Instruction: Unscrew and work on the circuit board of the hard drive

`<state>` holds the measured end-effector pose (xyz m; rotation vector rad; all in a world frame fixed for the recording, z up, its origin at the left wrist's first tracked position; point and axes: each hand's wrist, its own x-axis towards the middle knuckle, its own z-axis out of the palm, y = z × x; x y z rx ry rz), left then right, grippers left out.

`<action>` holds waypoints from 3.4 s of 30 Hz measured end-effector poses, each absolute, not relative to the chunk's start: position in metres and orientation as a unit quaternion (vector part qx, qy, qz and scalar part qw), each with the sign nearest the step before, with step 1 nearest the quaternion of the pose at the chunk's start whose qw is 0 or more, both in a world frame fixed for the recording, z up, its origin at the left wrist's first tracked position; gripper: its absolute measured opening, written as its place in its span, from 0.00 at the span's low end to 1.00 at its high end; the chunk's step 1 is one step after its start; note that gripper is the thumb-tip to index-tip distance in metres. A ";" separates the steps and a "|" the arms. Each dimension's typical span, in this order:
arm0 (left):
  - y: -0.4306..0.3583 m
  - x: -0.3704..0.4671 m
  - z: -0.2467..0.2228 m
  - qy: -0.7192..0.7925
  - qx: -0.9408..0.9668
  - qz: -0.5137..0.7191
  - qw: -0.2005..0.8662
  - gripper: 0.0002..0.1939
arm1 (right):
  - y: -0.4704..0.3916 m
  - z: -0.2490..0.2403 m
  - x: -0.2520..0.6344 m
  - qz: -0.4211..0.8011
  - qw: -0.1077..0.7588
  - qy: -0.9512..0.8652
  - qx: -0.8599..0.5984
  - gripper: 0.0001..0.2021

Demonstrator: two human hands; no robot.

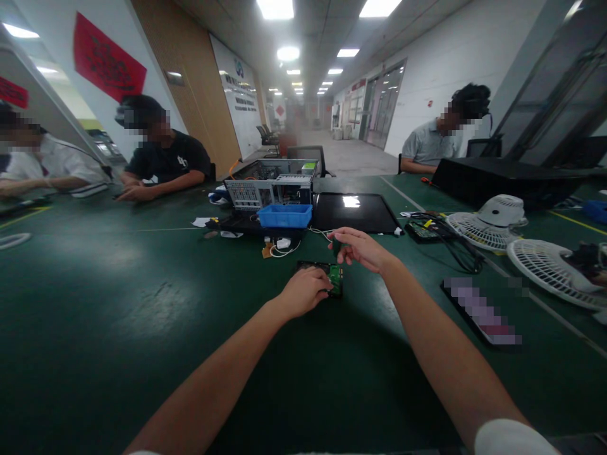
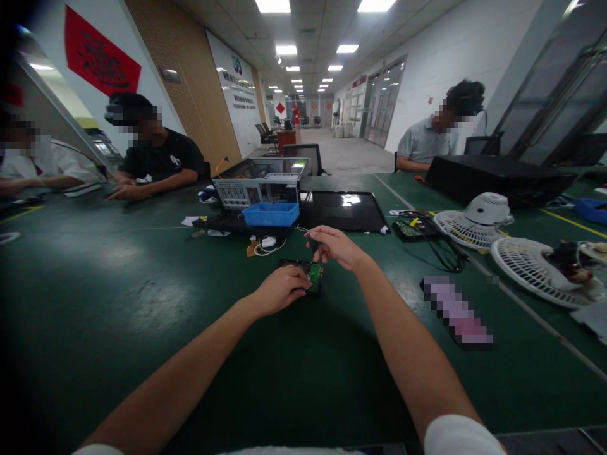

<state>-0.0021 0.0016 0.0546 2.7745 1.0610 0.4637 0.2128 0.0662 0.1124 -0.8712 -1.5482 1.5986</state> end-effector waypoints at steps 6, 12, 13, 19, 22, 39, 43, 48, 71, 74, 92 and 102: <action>0.003 -0.003 0.052 0.354 0.921 0.151 0.067 0.11 | 0.072 0.111 0.216 0.557 0.395 -0.630 -0.369 0.12; 0.003 -0.003 0.051 0.354 0.920 0.152 0.066 0.11 | 0.076 0.107 0.215 0.553 0.413 -0.615 -0.380 0.11; 0.003 -0.003 0.052 0.354 0.920 0.153 0.066 0.11 | 0.075 0.107 0.214 0.556 0.412 -0.615 -0.378 0.11; 0.004 -0.002 0.051 0.353 0.921 0.150 0.068 0.11 | 0.071 0.110 0.213 0.568 0.400 -0.624 -0.357 0.15; 0.003 -0.002 0.052 0.354 0.920 0.153 0.066 0.11 | 0.070 0.111 0.213 0.565 0.405 -0.624 -0.357 0.14; 0.002 -0.003 0.053 0.355 0.920 0.151 0.069 0.11 | 0.070 0.115 0.215 0.594 0.419 -0.593 -0.348 0.14; 0.002 -0.003 0.052 0.356 0.919 0.153 0.069 0.11 | 0.071 0.114 0.216 0.598 0.414 -0.592 -0.347 0.12; 0.002 -0.003 0.053 0.354 0.921 0.149 0.064 0.11 | 0.073 0.111 0.216 0.583 0.421 -0.599 -0.351 0.11; 0.002 -0.004 0.053 0.359 0.919 0.148 0.060 0.12 | 0.070 0.116 0.210 0.474 0.436 -0.649 -0.404 0.10; 0.002 -0.003 0.053 0.360 0.919 0.151 0.059 0.11 | 0.069 0.117 0.210 0.481 0.417 -0.666 -0.389 0.11; 0.001 -0.002 0.054 0.357 0.919 0.151 0.067 0.11 | 0.065 0.117 0.211 0.598 0.372 -0.614 -0.355 0.10; 0.002 -0.003 0.054 0.358 0.920 0.145 0.072 0.11 | 0.062 0.118 0.210 0.635 0.360 -0.587 -0.350 0.11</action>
